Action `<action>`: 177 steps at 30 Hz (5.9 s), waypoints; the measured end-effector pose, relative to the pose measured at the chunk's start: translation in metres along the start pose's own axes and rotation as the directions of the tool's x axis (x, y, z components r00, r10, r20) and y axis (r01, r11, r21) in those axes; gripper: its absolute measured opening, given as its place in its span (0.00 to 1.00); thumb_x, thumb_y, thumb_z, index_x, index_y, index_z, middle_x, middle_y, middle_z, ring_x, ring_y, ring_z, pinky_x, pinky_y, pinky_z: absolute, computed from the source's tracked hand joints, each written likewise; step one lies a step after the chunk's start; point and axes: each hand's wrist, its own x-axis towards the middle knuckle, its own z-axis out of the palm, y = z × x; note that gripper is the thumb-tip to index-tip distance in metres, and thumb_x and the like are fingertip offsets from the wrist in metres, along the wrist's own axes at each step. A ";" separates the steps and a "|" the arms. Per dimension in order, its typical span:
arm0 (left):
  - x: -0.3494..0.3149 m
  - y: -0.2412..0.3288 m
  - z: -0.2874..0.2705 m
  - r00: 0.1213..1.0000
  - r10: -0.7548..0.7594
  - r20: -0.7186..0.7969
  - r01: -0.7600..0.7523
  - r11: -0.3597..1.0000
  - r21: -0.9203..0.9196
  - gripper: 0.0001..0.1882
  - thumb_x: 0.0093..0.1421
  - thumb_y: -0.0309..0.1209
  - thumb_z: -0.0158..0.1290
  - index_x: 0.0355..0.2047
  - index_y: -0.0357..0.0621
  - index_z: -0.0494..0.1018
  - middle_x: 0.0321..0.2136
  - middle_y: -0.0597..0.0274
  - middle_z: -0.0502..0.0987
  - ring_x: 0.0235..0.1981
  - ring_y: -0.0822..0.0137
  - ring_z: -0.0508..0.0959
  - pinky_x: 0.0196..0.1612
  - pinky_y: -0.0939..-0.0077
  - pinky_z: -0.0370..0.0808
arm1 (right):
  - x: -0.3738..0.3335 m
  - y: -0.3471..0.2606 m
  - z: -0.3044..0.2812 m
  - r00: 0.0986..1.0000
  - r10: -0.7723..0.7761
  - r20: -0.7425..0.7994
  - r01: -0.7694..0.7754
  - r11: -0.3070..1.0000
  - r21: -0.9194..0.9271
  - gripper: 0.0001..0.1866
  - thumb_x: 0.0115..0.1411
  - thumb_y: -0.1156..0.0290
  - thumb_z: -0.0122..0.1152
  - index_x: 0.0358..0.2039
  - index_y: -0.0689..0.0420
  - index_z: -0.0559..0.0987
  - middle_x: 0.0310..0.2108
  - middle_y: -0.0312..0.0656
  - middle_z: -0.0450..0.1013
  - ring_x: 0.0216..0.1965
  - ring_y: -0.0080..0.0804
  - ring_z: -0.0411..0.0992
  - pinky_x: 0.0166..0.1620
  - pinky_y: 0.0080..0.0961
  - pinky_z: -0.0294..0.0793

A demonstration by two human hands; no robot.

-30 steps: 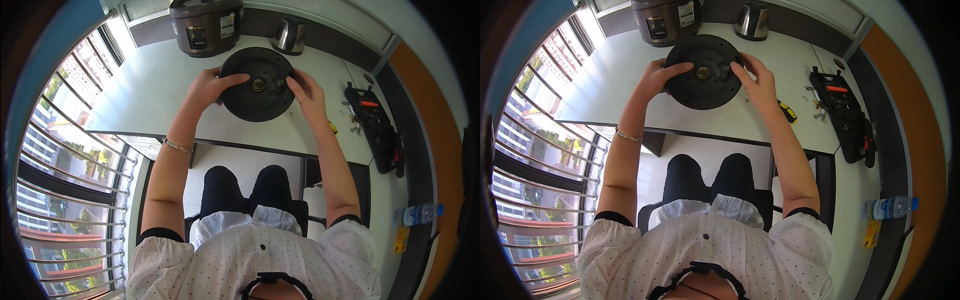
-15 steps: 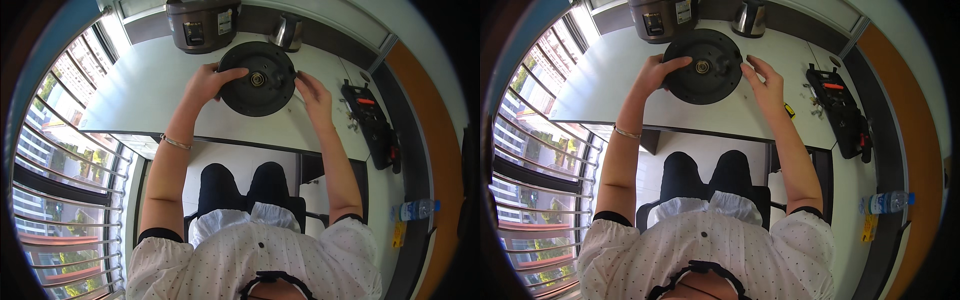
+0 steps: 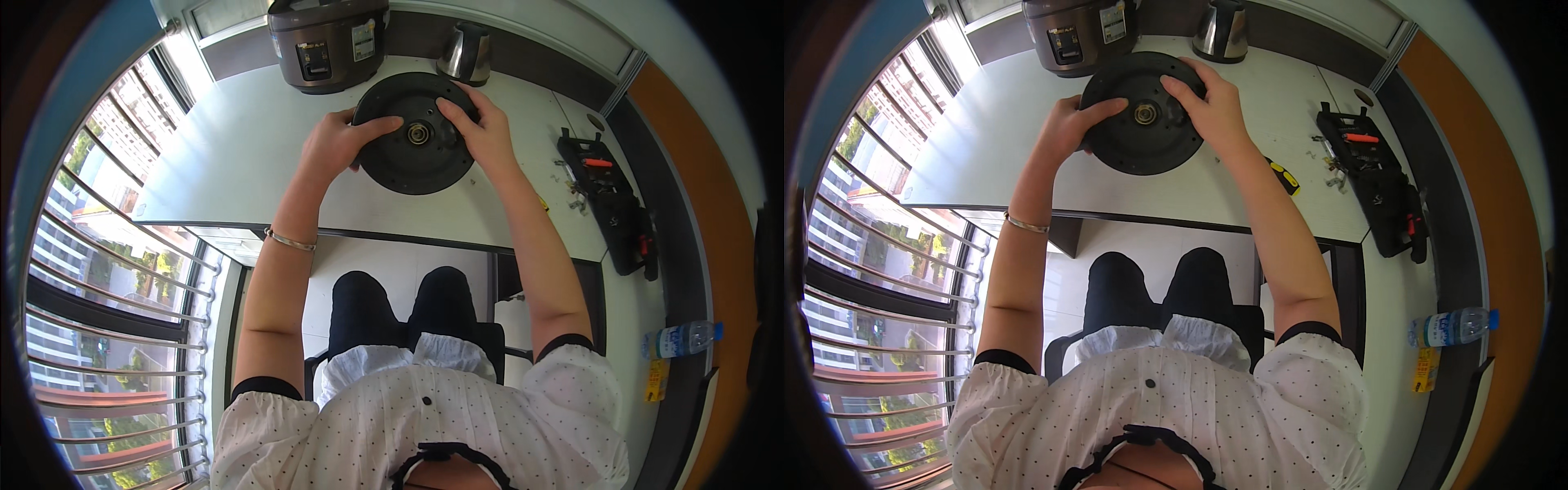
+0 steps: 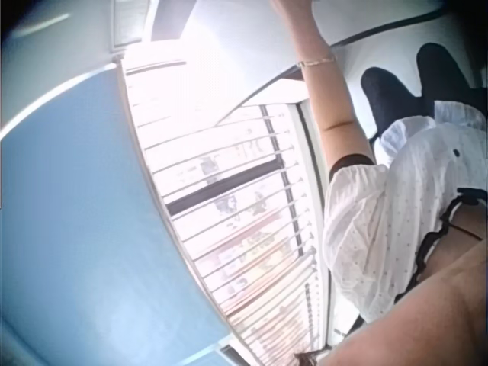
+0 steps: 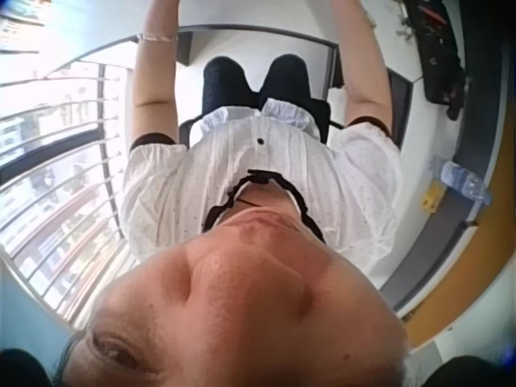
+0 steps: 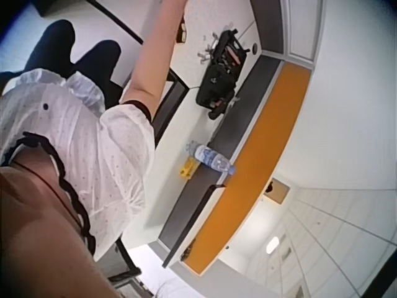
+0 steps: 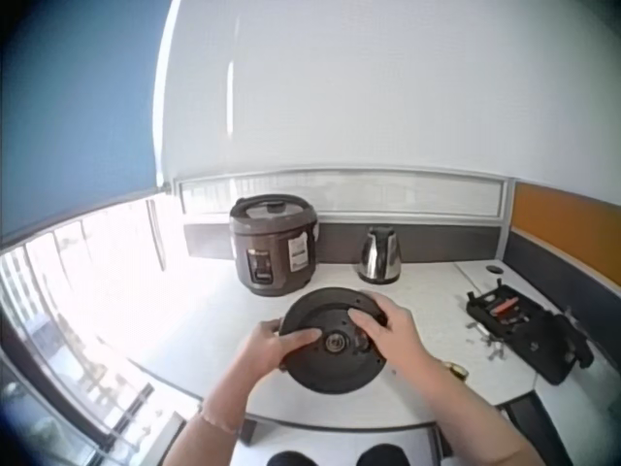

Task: The person holds a black circular appliance base and inserts a small metal spring into the center. They then use a screwdriver to tighten a screw in the center of the base, securing the spring in place.

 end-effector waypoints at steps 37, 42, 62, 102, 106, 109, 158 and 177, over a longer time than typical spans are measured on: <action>-0.013 0.007 0.016 0.987 0.023 -0.158 -0.015 0.998 0.053 0.29 0.43 0.53 0.64 0.29 0.36 0.80 0.15 0.61 0.75 0.13 0.72 0.71 0.19 0.79 0.67 | -0.003 0.016 -0.004 0.989 -0.132 -0.065 0.134 0.990 0.032 0.21 0.55 0.62 0.66 0.42 0.66 0.78 0.29 0.44 0.79 0.29 0.24 0.75 0.35 0.20 0.74; -0.013 0.005 0.015 0.990 0.002 -0.140 0.007 0.998 0.067 0.28 0.43 0.54 0.64 0.31 0.39 0.81 0.15 0.63 0.75 0.13 0.73 0.70 0.20 0.78 0.67 | -0.004 0.016 -0.005 0.988 -0.149 -0.048 0.150 0.988 0.028 0.21 0.56 0.61 0.65 0.43 0.65 0.77 0.29 0.44 0.79 0.28 0.24 0.74 0.35 0.21 0.74; -0.010 0.007 0.015 0.992 -0.024 -0.126 0.029 0.999 0.042 0.28 0.41 0.54 0.65 0.31 0.39 0.81 0.16 0.64 0.75 0.13 0.73 0.69 0.19 0.78 0.65 | -0.004 0.026 -0.007 0.982 -0.172 -0.073 0.176 0.983 0.052 0.23 0.56 0.62 0.67 0.44 0.66 0.77 0.30 0.44 0.79 0.29 0.23 0.75 0.33 0.19 0.74; -0.003 0.010 0.018 0.990 -0.001 -0.143 0.005 0.999 0.032 0.28 0.42 0.53 0.65 0.26 0.36 0.80 0.13 0.65 0.72 0.12 0.74 0.68 0.17 0.80 0.63 | -0.028 0.023 -0.059 0.975 0.060 -0.214 -0.057 0.998 0.020 0.21 0.55 0.66 0.67 0.47 0.64 0.78 0.42 0.44 0.77 0.41 0.27 0.76 0.46 0.21 0.73; -0.005 0.007 0.017 0.989 0.021 -0.145 -0.018 1.000 0.015 0.28 0.42 0.53 0.65 0.24 0.34 0.79 0.13 0.64 0.73 0.12 0.74 0.69 0.16 0.81 0.62 | -0.056 0.018 -0.088 0.983 0.132 -0.129 -0.166 0.939 -0.300 0.08 0.53 0.72 0.66 0.34 0.60 0.83 0.32 0.40 0.79 0.33 0.28 0.76 0.39 0.22 0.74; -0.005 0.004 0.019 0.990 0.020 -0.143 -0.018 1.000 0.013 0.28 0.42 0.53 0.65 0.24 0.35 0.79 0.13 0.65 0.73 0.12 0.74 0.69 0.17 0.81 0.63 | -0.077 0.025 -0.095 0.996 0.066 0.062 -0.019 0.823 -0.567 0.06 0.50 0.72 0.65 0.31 0.56 0.84 0.30 0.41 0.78 0.28 0.36 0.76 0.35 0.25 0.74; -0.002 0.006 0.017 0.994 0.018 -0.107 -0.017 1.000 0.014 0.27 0.40 0.53 0.65 0.25 0.38 0.80 0.12 0.65 0.72 0.13 0.74 0.70 0.18 0.81 0.64 | -0.057 0.022 -0.014 0.997 0.056 -0.053 -0.044 0.978 0.202 0.36 0.57 0.69 0.66 0.63 0.59 0.61 0.51 0.46 0.71 0.50 0.29 0.71 0.52 0.23 0.70; 0.002 0.003 0.018 0.993 0.035 -0.110 -0.024 0.995 0.099 0.32 0.39 0.58 0.64 0.24 0.36 0.79 0.12 0.65 0.72 0.12 0.73 0.70 0.20 0.79 0.68 | -0.086 0.029 -0.097 0.986 0.165 0.024 -0.114 0.774 -0.622 0.07 0.50 0.70 0.65 0.30 0.59 0.83 0.30 0.43 0.77 0.31 0.35 0.76 0.37 0.27 0.74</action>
